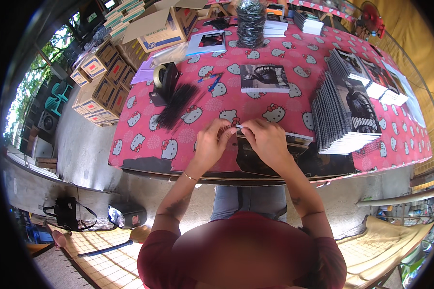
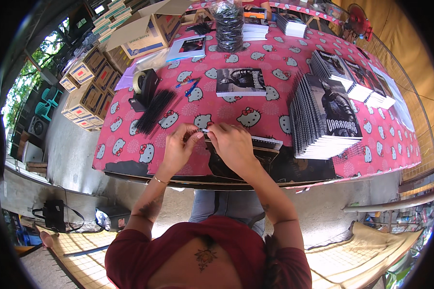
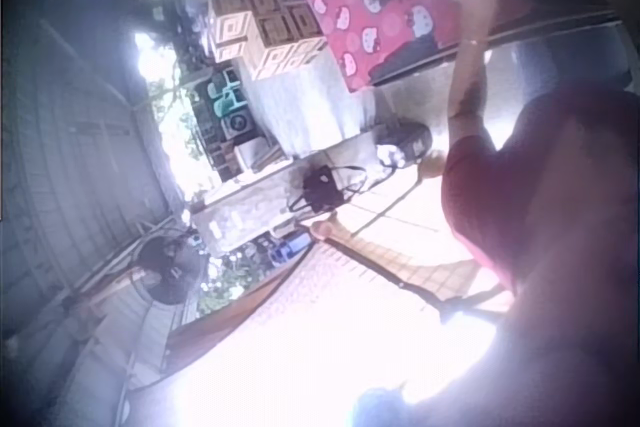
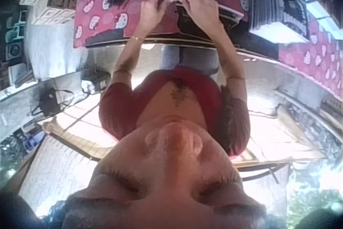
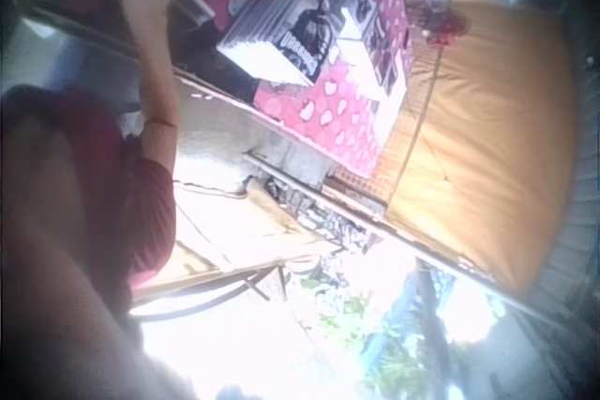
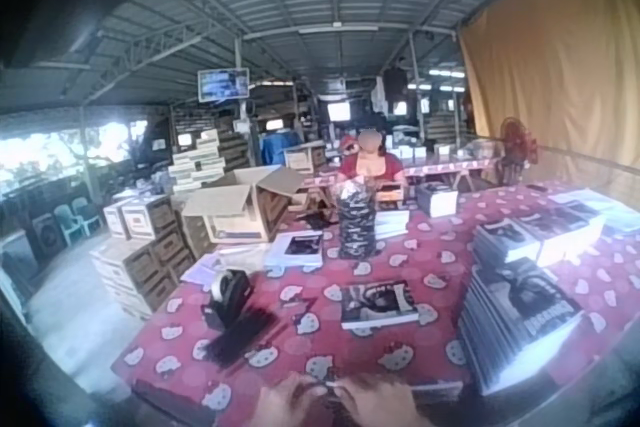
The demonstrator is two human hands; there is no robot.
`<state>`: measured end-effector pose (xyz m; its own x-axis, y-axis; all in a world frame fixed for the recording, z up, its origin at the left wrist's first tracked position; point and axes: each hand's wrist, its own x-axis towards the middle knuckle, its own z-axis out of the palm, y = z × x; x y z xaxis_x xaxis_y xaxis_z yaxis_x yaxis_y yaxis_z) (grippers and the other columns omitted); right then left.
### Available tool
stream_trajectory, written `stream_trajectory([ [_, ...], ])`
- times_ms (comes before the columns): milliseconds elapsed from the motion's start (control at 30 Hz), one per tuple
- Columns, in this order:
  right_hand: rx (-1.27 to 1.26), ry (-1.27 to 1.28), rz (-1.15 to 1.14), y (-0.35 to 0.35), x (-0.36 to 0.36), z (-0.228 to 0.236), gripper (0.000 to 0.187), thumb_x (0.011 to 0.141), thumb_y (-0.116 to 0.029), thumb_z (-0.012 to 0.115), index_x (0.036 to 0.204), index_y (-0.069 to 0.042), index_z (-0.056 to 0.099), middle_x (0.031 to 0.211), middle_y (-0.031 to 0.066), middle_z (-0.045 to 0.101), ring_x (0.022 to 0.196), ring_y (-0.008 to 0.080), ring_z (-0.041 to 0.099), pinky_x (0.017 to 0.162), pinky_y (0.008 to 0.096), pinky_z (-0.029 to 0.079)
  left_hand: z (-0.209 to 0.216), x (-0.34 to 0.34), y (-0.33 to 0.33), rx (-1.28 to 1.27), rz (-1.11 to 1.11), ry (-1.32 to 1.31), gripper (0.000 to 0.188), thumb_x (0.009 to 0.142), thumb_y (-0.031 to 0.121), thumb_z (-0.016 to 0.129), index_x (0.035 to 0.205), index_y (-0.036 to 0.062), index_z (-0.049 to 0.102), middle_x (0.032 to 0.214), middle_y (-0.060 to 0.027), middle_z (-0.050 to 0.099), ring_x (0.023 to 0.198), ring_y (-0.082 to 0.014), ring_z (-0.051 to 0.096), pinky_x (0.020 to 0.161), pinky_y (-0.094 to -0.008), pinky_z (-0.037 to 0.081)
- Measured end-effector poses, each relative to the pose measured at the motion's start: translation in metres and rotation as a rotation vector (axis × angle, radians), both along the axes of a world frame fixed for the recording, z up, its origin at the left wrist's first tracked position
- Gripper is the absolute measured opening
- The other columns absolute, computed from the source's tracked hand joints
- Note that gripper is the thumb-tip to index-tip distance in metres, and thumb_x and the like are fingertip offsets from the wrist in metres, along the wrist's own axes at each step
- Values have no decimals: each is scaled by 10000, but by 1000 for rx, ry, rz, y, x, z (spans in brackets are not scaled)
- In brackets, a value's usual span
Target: The person is threading plastic coils into the punched edges of notebooks by hand and stacking the finished items on a table.
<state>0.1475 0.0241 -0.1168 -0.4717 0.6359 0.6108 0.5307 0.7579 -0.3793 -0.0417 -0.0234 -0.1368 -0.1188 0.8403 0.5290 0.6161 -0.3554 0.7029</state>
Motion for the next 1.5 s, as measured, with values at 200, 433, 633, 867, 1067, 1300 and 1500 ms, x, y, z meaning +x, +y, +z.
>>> stream_trajectory([
  [200, -30, 2, 41, 0, 3, 4, 105, 885, -155, 690, 963, -105, 641, 835, 85, 649, 719, 310, 670, 704, 437, 537, 34, -20, 15, -23, -319, 287, 229, 907, 110, 746, 1067, -22, 650, 855, -114, 674, 691, -207, 638, 643, -330, 507],
  [433, -119, -11, 93, 1, 8, 6, 137, 871, -141, 704, 982, -78, 653, 918, 101, 639, 763, 334, 672, 673, 443, 544, 37, -11, 17, -105, -372, 201, 274, 929, 141, 717, 1152, -5, 656, 925, -154, 655, 755, -266, 633, 684, -373, 511],
  [633, -1, -15, 103, 4, 14, 10, 166, 878, -153, 714, 1020, -77, 673, 932, 81, 655, 801, 332, 669, 679, 442, 524, 37, -22, 21, -161, -410, 348, 345, 948, 192, 682, 1246, 31, 612, 1063, -180, 684, 861, -360, 689, 704, -465, 516],
  [867, -89, -161, -39, -6, 39, 12, 124, 904, -164, 667, 1019, -124, 695, 874, 58, 670, 770, 311, 683, 641, 441, 520, 30, -9, 21, -82, -336, 356, 255, 937, 235, 693, 1130, 74, 650, 933, -99, 572, 748, -307, 627, 646, -437, 504],
  [1067, -104, -141, -32, 1, 38, 12, 99, 909, -165, 641, 983, -113, 682, 852, 67, 669, 726, 318, 680, 631, 448, 516, 31, -6, 34, 9, -317, 461, 252, 914, 281, 705, 1048, 80, 632, 918, -101, 549, 879, -311, 628, 713, -455, 487],
  [1300, -108, -104, -55, 3, 34, 8, 64, 908, -152, 623, 934, -111, 665, 836, 65, 666, 713, 315, 679, 638, 444, 522, 8, 29, 21, 173, 32, 741, 685, 1009, 486, 499, 1440, -43, 440, 1450, -242, 474, 1394, -436, 385, 1112, -610, 227],
  [1500, -106, -143, -64, 4, 34, 6, 124, 919, -179, 642, 1016, -139, 709, 857, 60, 690, 724, 318, 685, 628, 448, 530, -44, 40, -8, 90, 122, 668, 823, 1034, 535, 383, 1519, -122, 280, 1608, -326, 237, 1531, -464, 157, 1155, -702, 10],
])
